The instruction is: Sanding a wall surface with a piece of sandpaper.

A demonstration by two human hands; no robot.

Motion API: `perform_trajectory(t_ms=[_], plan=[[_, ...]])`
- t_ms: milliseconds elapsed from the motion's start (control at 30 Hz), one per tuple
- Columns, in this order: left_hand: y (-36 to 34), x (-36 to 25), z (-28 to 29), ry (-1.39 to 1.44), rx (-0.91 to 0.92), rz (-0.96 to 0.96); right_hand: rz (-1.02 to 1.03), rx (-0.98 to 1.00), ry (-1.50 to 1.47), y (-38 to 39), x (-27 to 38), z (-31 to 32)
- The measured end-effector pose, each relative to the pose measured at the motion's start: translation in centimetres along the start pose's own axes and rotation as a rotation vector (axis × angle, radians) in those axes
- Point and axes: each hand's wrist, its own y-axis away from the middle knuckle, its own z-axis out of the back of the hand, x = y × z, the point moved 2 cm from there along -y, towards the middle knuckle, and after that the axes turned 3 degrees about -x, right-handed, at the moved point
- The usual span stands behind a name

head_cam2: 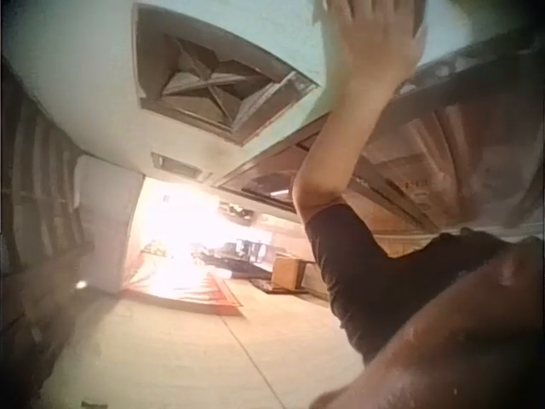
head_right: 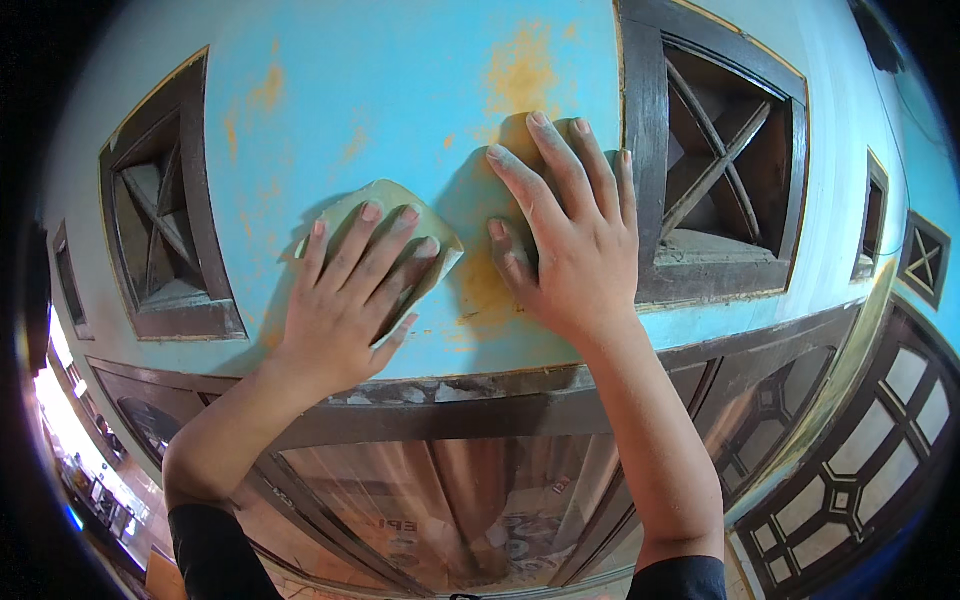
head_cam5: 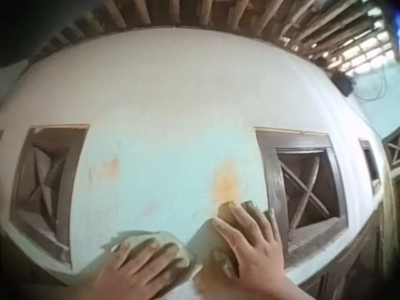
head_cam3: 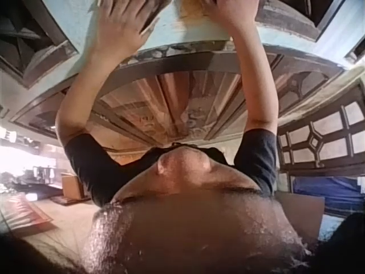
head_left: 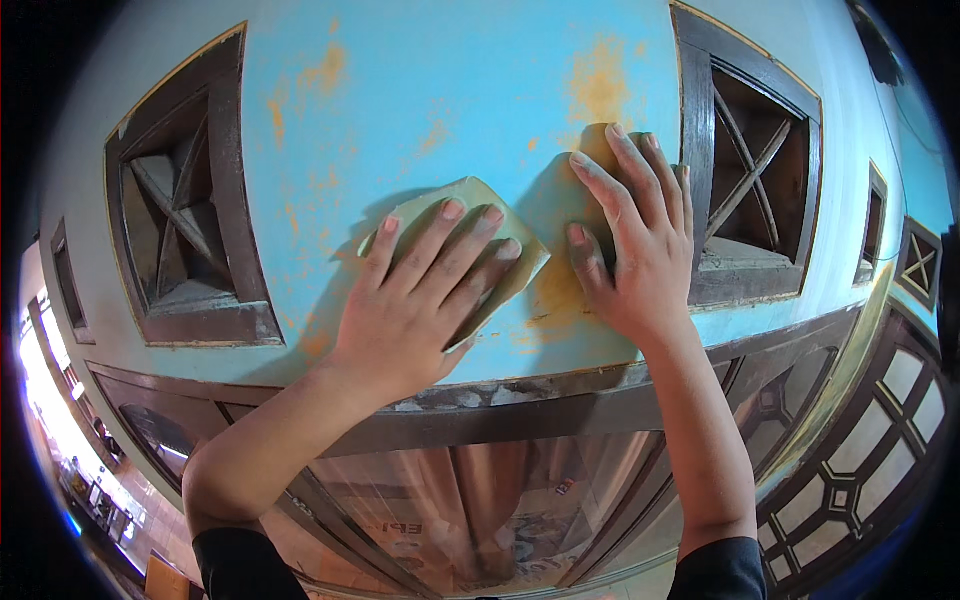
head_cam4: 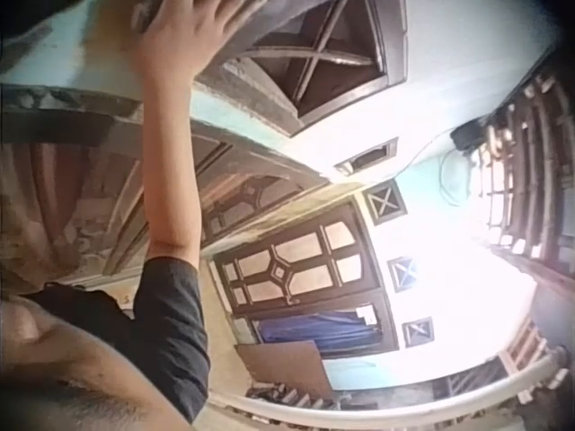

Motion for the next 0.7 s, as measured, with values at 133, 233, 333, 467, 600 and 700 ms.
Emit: perform_trajectory(t_ms=[133, 233, 333, 467, 600, 700], plan=[[-2.1, 2.2, 1.0, 0.000, -0.013, 0.006, 0.001, -0.005, 0.015, 0.1, -0.2, 0.4], [-7.3, 6.8, 1.0, -0.129, -0.265, 0.044, -0.007, -0.004, 0.021, 0.4, -0.4, 0.2], [-12.9, 11.0, 3.4, -0.115, -0.318, 0.321, 0.008, -0.031, -0.020, 0.1, 0.0, -0.2], [-15.2, 8.5, 4.2, -0.235, -0.159, 0.442, 0.012, -0.013, 0.022, 0.0, 0.2, 0.1], [-13.0, 4.6, 1.7, -0.193, -0.059, 0.322, 0.017, -0.019, 0.010, 0.3, -0.6, -0.1], [-10.0, 4.3, 0.6, -0.125, -0.343, 0.097, 0.005, 0.000, 0.029, 0.2, -0.3, 0.2]])
